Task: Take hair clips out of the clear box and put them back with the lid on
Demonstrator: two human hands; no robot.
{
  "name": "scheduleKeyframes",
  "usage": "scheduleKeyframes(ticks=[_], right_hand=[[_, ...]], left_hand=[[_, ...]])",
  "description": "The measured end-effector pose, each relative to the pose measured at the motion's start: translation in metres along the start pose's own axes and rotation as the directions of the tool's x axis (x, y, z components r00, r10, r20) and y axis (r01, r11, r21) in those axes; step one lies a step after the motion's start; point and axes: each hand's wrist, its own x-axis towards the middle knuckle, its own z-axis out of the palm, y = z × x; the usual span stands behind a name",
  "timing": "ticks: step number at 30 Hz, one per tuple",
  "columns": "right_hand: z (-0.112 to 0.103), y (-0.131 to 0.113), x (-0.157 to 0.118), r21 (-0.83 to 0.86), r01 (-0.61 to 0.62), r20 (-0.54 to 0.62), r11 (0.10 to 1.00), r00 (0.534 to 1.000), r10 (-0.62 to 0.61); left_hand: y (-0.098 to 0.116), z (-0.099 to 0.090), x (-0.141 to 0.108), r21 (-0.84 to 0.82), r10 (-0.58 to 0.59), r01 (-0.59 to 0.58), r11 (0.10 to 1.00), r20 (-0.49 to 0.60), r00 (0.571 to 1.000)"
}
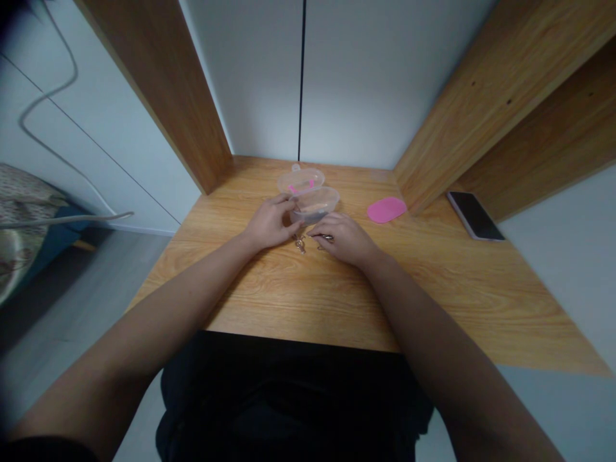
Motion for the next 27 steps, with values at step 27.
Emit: scheduleKeyframes(ticks=[27], right_hand=[[-0.0001,-0.0001,-0.0007,0.008,-0.024,-0.005,1.000,1.000,0.024]], left_hand=[[-0.0014,0.0023,-0.0005,-0.022,0.021,-0.021,1.000,-0.001,1.000]])
